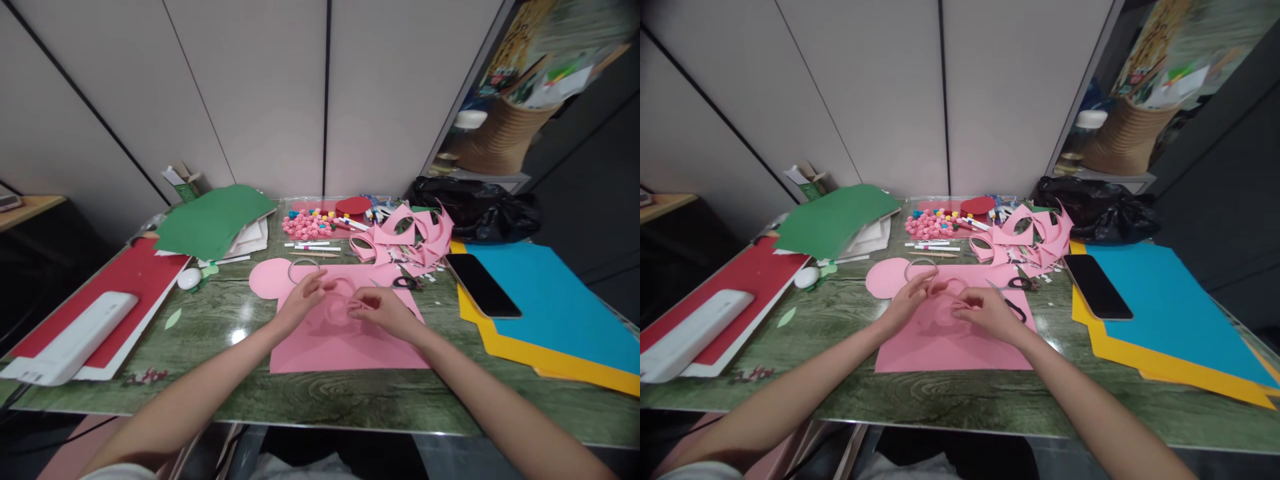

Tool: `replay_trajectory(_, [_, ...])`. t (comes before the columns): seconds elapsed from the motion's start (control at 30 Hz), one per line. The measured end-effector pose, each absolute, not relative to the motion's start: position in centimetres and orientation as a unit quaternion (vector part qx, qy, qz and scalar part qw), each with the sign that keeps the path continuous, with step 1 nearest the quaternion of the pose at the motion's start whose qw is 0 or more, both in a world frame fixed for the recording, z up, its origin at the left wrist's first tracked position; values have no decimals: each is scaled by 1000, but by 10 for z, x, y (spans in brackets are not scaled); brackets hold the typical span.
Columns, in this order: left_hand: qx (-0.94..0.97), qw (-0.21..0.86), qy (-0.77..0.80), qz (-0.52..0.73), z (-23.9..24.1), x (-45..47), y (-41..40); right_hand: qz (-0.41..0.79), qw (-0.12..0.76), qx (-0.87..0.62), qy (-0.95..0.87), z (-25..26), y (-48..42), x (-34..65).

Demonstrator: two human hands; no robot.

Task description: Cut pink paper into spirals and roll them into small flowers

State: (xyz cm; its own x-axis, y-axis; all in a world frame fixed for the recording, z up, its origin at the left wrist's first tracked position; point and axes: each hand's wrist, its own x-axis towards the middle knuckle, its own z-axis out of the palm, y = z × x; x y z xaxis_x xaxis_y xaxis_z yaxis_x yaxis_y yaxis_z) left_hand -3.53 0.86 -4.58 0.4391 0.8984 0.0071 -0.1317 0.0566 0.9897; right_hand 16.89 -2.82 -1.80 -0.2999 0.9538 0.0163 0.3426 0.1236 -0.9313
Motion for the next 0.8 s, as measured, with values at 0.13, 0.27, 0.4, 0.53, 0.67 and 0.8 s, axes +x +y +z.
replay_trajectory(0.13, [502,695,359,369,-46,-33,5,446,355,-493,-657,-24,-24,172])
replay_trajectory(0.27, [478,713,369,356,-44,-31,2,434,359,-504,-655,-28,-22,173])
replay_trajectory(0.4, [448,729,375,357,-44,-30,1,411,359,-518,-659,-27,-23,171])
replay_trajectory(0.53, [425,736,376,370,-44,-31,2,396,363,-524,-661,-25,-23,171])
replay_trajectory(0.67, [407,734,377,392,-42,-33,5,390,372,-521,-662,-26,-21,175])
replay_trajectory(0.8, [368,724,379,444,-38,-35,7,346,397,-536,-660,-26,-18,182])
